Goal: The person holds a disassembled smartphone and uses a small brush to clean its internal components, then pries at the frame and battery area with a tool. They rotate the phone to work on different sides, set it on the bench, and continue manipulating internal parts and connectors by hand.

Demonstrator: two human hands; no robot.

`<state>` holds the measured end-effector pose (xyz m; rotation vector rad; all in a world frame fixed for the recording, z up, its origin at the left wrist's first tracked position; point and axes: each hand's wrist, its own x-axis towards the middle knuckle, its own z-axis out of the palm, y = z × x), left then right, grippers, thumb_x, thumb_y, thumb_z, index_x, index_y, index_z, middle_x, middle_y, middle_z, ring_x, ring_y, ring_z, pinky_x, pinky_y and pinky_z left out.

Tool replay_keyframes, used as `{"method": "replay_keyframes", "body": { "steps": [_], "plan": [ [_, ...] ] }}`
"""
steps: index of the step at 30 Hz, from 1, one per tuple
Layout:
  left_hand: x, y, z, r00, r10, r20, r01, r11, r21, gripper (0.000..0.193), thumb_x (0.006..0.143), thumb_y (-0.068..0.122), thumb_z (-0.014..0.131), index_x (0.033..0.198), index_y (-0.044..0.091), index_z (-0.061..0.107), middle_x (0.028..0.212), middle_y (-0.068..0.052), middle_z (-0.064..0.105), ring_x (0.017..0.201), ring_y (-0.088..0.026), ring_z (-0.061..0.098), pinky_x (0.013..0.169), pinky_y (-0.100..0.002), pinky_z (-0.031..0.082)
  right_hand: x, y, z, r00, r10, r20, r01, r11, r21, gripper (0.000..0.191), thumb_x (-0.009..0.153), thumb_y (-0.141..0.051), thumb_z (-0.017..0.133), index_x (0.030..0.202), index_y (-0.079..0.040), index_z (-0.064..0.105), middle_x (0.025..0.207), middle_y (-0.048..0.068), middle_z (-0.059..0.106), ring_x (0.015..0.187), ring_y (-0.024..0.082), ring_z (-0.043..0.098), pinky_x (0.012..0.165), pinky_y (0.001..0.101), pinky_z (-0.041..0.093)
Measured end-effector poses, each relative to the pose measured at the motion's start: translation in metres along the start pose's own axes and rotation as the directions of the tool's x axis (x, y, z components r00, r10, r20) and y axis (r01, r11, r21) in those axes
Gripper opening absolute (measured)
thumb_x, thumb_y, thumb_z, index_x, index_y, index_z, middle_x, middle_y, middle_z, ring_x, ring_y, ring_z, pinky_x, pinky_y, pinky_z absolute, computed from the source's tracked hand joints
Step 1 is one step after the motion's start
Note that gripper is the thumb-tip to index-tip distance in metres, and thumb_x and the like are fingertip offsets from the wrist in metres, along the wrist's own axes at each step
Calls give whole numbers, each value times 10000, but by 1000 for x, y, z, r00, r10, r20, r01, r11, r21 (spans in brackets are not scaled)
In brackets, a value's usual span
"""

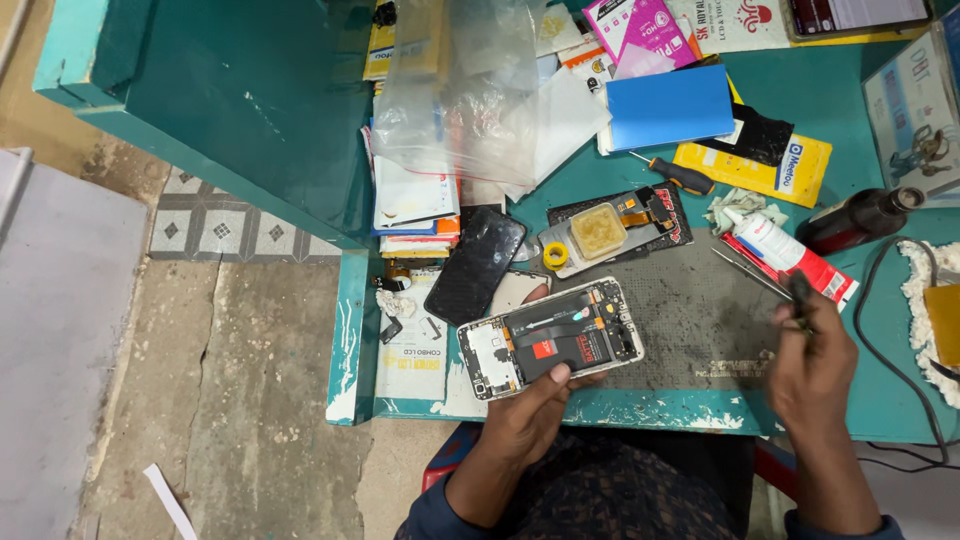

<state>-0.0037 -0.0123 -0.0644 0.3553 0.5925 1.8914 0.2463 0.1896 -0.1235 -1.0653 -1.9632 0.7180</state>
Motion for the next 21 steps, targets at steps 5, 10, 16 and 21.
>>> {"method": "replay_keyframes", "body": {
  "steps": [5,10,16,21],
  "plan": [
    [-1,-7,2,999,26,44,-23,997,-72,865,980,4,603,1680,109,105,1560,-222,433,1331,-343,564,1018,-514,553,-5,18,-14,998,58,13,-59,962,265,699,1173,-581,417,828,3,587,705,20,536,628,67,445,605,234,344],
    [-3,-8,5,1000,-3,28,5,999,-42,870,977,16,608,1663,133,86,1545,-229,428,1345,-352,555,1052,-539,543,-4,7,-23,991,134,7,-134,981,143,807,1205,-577,414,673,16,546,602,40,497,585,84,431,589,254,309],
    [-2,-14,7,999,-11,40,11,1000,-12,897,967,18,626,1659,137,67,1538,-230,434,1381,-360,538,1087,-573,522,5,-14,-18,972,235,14,-233,951,201,626,1180,-398,557,747,49,618,692,47,593,657,93,441,610,279,343],
    [-3,-21,5,1000,-25,14,25,999,-29,901,965,-29,644,1666,95,91,1514,-204,436,1400,-336,507,1118,-576,509,5,-23,-16,961,272,51,-276,926,259,544,1158,-361,619,826,69,654,692,40,540,648,64,436,646,260,359]
  ]
}}
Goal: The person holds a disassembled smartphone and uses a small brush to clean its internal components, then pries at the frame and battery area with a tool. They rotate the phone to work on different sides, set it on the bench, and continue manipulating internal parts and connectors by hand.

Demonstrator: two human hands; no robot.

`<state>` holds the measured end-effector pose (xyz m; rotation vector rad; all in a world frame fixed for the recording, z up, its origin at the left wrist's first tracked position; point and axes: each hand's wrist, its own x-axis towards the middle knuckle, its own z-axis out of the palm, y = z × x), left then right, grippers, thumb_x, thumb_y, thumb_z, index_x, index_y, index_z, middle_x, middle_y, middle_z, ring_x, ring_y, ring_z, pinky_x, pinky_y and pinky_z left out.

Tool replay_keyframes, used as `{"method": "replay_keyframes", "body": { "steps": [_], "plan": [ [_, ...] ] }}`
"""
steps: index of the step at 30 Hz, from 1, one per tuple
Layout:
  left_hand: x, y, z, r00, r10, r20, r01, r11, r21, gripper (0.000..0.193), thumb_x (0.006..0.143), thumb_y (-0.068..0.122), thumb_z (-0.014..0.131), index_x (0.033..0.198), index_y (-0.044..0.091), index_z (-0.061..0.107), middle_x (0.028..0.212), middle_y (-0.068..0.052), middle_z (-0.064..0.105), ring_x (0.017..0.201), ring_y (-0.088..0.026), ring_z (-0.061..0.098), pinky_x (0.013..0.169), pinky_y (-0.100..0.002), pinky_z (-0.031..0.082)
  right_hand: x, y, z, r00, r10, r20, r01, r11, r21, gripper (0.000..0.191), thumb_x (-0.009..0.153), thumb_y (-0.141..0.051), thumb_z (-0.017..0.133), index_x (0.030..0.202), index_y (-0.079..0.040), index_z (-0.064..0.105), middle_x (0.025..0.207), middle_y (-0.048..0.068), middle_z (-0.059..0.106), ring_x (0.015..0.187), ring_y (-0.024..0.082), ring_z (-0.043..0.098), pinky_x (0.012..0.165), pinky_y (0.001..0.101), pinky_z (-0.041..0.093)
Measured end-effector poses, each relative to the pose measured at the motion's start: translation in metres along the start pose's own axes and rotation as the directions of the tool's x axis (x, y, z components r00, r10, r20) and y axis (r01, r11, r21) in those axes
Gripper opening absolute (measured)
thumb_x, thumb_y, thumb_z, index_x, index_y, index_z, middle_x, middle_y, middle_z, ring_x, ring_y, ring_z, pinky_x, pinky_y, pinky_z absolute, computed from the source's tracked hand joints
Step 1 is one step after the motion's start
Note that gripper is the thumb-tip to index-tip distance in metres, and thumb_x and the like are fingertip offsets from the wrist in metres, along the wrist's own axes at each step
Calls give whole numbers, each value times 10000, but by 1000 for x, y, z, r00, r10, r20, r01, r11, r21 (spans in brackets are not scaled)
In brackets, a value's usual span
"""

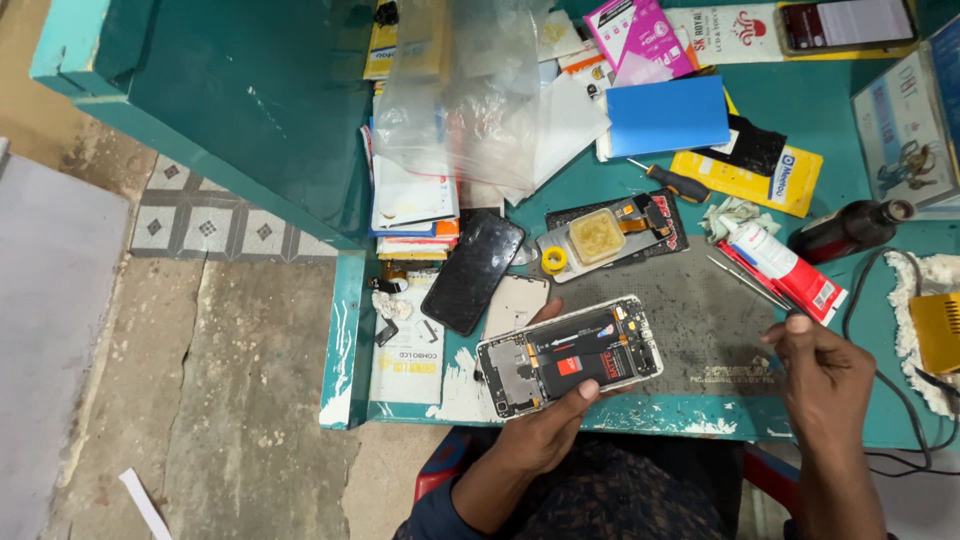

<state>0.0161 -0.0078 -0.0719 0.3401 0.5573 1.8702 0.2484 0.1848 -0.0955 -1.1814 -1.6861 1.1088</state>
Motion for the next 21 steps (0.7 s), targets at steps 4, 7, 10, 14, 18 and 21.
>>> {"method": "replay_keyframes", "body": {
  "steps": [4,7,10,14,18,21],
  "plan": [
    [1,-2,-1,1000,-20,-17,19,1000,-10,903,957,-38,655,1665,89,110,1502,-201,449,1395,-332,514,1122,-574,509,0,-2,3,996,86,-21,-86,996,2,520,1152,-346,621,851,76,670,673,14,492,668,67,393,617,258,343],
    [5,-1,-2,1000,-20,-5,20,1000,0,910,937,-47,656,1655,93,114,1492,-213,467,1374,-350,532,1092,-577,513,2,-5,6,999,41,-5,-41,999,-29,466,1130,-315,587,886,71,677,823,-13,625,693,50,457,601,243,358],
    [8,0,-3,996,-86,-27,85,996,-29,899,922,-28,643,1631,121,111,1482,-201,485,1352,-353,552,1070,-570,531,2,-8,9,995,101,-16,-101,994,-28,372,1127,-303,592,1123,37,744,767,3,524,668,66,412,588,248,307],
    [9,-1,-5,999,-49,-14,49,999,2,891,930,-60,642,1638,91,124,1476,-214,466,1356,-351,534,1076,-579,519,3,-9,11,998,63,1,-63,997,-43,336,1115,-261,593,1230,26,725,842,-15,573,755,44,468,645,221,363],
    [10,0,-8,999,-43,-19,43,999,10,891,943,-62,643,1650,87,122,1506,-206,444,1401,-321,510,1144,-534,489,7,-2,12,997,78,-4,-78,996,-36,313,1076,-208,614,1261,36,679,890,-25,620,772,37,503,651,216,396],
    [12,0,-7,999,-21,-27,22,999,23,897,925,-74,643,1636,85,119,1493,-205,451,1390,-316,515,1152,-525,486,10,9,10,994,107,-16,-108,993,-45,321,1074,-192,625,1296,36,671,896,-17,600,757,43,475,625,229,366]
  ]
}}
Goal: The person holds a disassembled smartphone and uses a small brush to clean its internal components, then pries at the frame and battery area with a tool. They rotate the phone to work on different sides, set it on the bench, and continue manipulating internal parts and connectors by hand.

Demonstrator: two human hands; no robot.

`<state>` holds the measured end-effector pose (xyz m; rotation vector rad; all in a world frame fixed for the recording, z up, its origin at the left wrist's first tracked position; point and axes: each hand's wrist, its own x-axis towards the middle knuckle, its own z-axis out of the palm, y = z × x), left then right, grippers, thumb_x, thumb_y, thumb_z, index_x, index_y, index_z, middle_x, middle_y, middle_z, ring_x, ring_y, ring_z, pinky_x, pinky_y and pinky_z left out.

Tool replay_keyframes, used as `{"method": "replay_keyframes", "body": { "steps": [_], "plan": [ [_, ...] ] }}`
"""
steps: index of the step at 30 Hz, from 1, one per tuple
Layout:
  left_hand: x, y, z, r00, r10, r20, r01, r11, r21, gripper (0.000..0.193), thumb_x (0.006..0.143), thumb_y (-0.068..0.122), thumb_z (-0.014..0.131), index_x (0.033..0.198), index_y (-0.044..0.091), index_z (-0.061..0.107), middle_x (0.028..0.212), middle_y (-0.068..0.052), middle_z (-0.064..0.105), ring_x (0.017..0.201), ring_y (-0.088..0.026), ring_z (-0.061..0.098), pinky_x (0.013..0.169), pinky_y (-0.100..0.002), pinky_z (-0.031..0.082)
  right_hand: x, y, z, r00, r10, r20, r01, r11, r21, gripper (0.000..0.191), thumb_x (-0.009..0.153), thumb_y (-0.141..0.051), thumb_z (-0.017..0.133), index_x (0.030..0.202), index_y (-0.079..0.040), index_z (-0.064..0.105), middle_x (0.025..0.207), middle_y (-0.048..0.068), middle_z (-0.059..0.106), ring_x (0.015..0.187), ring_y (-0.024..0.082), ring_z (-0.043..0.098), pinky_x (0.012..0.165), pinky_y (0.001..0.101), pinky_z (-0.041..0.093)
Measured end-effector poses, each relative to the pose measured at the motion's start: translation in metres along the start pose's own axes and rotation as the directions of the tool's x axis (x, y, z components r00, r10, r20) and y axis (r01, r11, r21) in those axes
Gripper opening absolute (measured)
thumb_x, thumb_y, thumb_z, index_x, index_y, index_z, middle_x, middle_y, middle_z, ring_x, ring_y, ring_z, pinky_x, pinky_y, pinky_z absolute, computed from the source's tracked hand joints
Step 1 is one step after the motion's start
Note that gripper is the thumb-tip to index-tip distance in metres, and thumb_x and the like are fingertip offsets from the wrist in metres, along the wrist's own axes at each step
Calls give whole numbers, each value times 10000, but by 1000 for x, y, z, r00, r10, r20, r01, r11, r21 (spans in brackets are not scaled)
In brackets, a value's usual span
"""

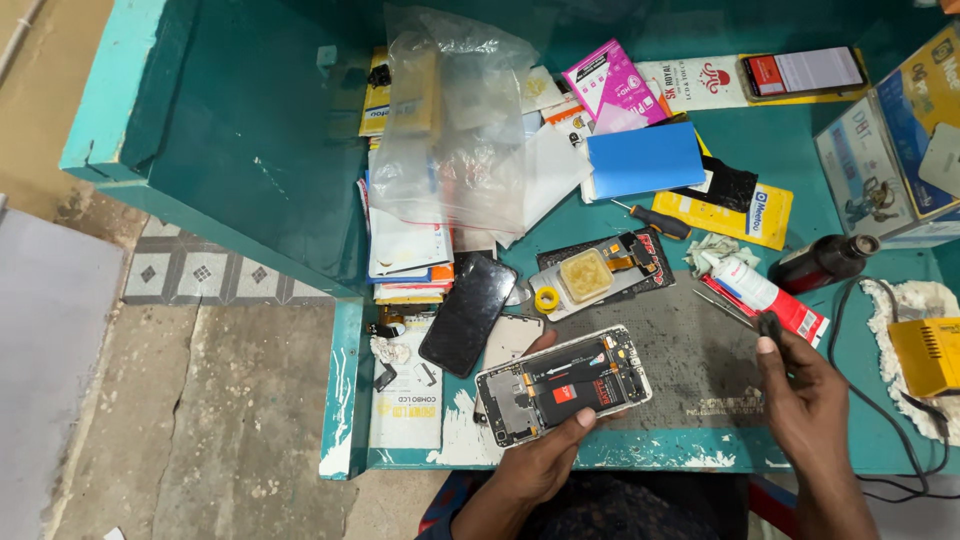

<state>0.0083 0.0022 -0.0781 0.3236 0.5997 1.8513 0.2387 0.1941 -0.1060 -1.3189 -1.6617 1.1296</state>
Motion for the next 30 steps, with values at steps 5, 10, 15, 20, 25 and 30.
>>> {"method": "replay_keyframes", "body": {
  "steps": [5,10,15,20,25,30],
  "plan": [
    [1,3,3,999,43,18,-44,993,110,931,939,-39,649,1646,81,56,1475,-214,488,1356,-302,541,1123,-507,476,3,18,-6,999,-18,42,18,1000,15,288,1093,-194,619,1239,50,669,876,-8,586,753,37,473,621,224,364],
    [0,8,6,995,90,51,-100,964,247,1014,952,11,678,1661,83,-44,1506,-197,496,1386,-263,533,1167,-435,448,3,22,-5,998,51,21,-53,990,129,296,1145,-222,584,1160,56,686,873,-8,608,729,44,504,612,223,394],
    [3,3,13,993,116,5,-114,967,227,996,946,17,686,1654,80,-12,1465,-202,521,1357,-280,548,1159,-447,448,-5,-6,-1,1000,-13,9,13,999,29,297,1082,-181,624,1277,33,690,852,5,615,710,42,505,593,226,393],
    [2,3,22,980,199,-24,-172,896,408,856,944,20,714,1594,6,158,1433,-175,559,1345,-251,573,1155,-426,469,-26,-63,3,992,-119,30,117,991,56,293,1081,-137,607,1335,4,648,907,31,707,682,16,533,597,184,422],
    [-10,14,34,967,250,51,-230,771,594,758,968,87,737,1523,36,222,1330,-120,658,1254,-190,636,1152,-386,450,-60,-110,8,912,-411,-17,410,911,-48,173,1046,9,704,1211,42,663,1071,128,744,881,79,675,786,198,528],
    [-22,29,47,912,308,271,-357,268,895,389,998,150,739,1343,29,607,1224,-67,742,1166,-170,666,1250,-412,326,-72,-141,18,748,-651,127,660,711,-243,193,933,76,783,1078,14,671,1018,161,740,807,218,749,647,273,560]
  ]
}}
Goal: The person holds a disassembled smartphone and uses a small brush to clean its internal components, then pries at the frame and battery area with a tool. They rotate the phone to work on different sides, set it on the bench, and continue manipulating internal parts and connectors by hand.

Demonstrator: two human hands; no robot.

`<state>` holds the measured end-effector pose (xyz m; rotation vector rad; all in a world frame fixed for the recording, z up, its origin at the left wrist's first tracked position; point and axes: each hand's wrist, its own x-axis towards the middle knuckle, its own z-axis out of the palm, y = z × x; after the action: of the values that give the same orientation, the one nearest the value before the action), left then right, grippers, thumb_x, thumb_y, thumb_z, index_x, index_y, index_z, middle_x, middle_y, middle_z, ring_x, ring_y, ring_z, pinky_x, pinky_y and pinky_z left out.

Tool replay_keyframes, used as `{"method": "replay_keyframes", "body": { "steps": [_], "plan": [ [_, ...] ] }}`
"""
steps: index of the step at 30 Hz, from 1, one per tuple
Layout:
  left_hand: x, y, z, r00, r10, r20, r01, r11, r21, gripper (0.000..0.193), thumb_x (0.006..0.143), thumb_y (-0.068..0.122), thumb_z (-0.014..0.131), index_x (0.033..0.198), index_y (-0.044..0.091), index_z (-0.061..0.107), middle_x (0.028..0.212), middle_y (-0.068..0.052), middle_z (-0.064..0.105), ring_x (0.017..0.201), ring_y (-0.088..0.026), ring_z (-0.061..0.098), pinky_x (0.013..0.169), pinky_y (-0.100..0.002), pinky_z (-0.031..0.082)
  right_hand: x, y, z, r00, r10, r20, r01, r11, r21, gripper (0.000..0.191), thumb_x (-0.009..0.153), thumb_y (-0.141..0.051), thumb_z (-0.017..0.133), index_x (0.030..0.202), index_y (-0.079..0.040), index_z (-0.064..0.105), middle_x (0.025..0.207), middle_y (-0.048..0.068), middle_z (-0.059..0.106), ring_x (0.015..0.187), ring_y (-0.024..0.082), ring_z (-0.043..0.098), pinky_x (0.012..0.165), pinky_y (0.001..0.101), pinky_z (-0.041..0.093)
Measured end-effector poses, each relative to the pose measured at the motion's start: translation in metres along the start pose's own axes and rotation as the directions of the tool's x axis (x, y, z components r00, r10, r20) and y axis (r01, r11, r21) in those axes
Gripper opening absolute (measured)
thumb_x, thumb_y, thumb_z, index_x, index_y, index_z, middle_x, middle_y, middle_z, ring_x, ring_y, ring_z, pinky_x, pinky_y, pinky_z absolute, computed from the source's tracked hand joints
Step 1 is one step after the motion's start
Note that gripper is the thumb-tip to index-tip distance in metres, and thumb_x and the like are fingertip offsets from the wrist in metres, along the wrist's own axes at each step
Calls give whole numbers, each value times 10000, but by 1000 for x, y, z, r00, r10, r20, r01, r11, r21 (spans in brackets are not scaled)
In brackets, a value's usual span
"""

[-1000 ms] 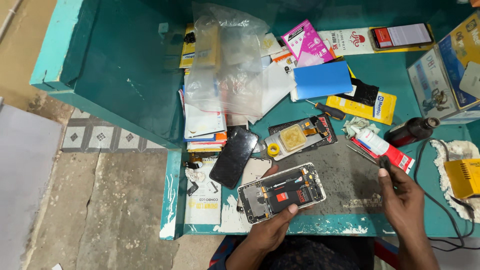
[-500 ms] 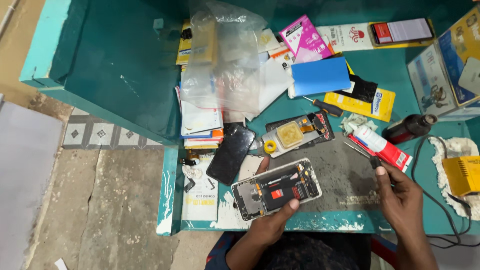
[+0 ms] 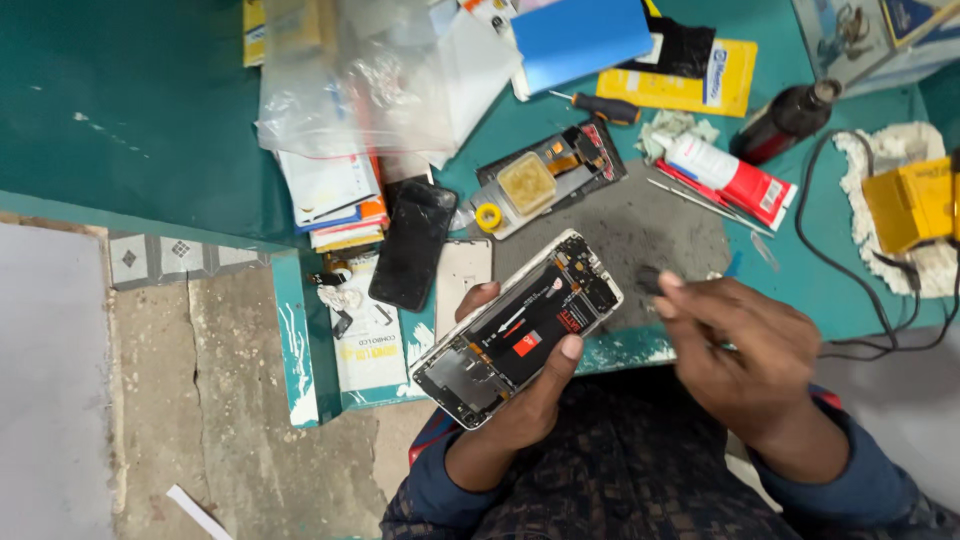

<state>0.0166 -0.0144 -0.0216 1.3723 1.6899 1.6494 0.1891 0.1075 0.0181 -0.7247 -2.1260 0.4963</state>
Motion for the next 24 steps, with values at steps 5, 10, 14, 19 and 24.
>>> {"method": "replay_keyframes", "body": {
  "steps": [5,10,14,19,24],
  "plan": [
    [-3,9,-1,996,95,-3,-93,983,156,309,997,177,745,1268,46,674,1185,-47,750,1134,-176,661,1252,-408,322,13,-16,4,991,-77,106,71,996,62,247,850,72,786,1082,37,712,906,148,728,740,234,734,606,322,540],
    [-5,14,4,985,-167,-31,152,946,-285,539,946,212,735,1367,58,435,1177,-31,727,1047,-184,700,1124,-379,401,12,-22,8,983,-94,155,86,995,57,273,855,69,786,1121,52,724,838,121,689,690,223,701,582,340,528],
    [-2,12,-3,995,49,-92,-42,997,70,391,958,138,745,1292,44,563,1195,-57,737,1117,-241,666,1163,-375,381,7,-24,8,980,-109,165,96,992,84,302,853,61,770,1145,30,702,865,122,691,704,208,712,581,314,537],
    [-6,12,-2,963,255,87,-270,911,311,361,1008,124,749,1330,92,591,1238,-29,754,1104,-125,708,1216,-316,319,9,-21,5,981,-137,138,132,990,42,331,876,65,753,1201,57,693,869,113,676,717,213,690,599,331,533],
    [-6,10,-2,998,-49,-32,48,998,-39,406,987,151,734,1333,9,575,1229,-59,740,1129,-153,684,1201,-380,326,7,-25,1,967,-154,201,156,988,7,372,838,30,786,1198,54,693,839,107,636,689,204,677,569,333,529]
  ]
}}
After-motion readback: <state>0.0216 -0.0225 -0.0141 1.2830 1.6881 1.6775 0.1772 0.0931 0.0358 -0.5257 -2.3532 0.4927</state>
